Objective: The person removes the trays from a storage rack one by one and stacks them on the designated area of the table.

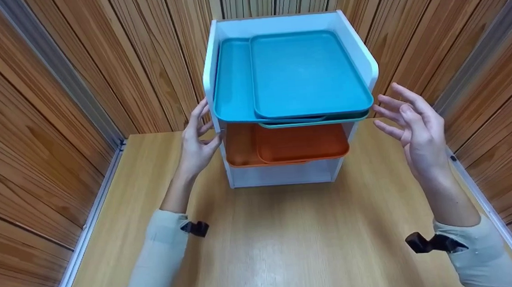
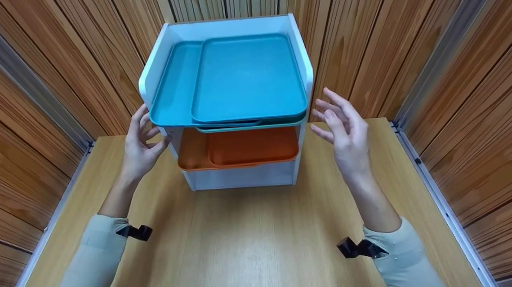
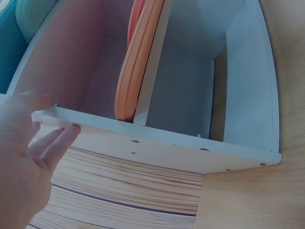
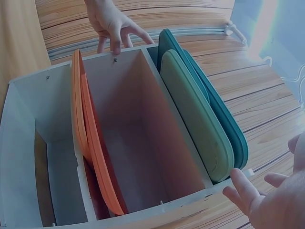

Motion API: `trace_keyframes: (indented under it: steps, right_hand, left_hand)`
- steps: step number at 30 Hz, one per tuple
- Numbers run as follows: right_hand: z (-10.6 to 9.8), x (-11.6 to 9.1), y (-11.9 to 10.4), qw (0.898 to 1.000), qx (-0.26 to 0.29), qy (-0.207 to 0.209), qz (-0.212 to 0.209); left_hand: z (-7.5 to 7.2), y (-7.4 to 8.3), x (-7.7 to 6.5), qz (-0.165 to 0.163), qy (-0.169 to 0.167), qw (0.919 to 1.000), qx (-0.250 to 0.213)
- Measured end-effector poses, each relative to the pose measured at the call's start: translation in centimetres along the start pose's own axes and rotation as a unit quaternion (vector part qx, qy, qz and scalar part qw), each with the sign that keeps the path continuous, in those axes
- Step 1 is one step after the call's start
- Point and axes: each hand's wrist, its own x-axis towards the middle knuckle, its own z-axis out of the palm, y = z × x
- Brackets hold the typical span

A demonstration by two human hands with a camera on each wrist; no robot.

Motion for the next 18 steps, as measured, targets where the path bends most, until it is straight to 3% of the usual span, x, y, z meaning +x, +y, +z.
trace_keyframes:
  steps: [13,18]
  right_hand:
    - [0.43,0.24,-0.13,0.999,0.024,-0.018,0.021]
    - [0.45,0.20,-0.24,0.999,0.027,-0.019,0.026]
  left_hand:
    - [-0.14,-0.43,0.52,-0.008,-0.011,0.9998,-0.015]
    - [-0.52,-0.41,0.82,-0.042,-0.021,0.9972,-0.059]
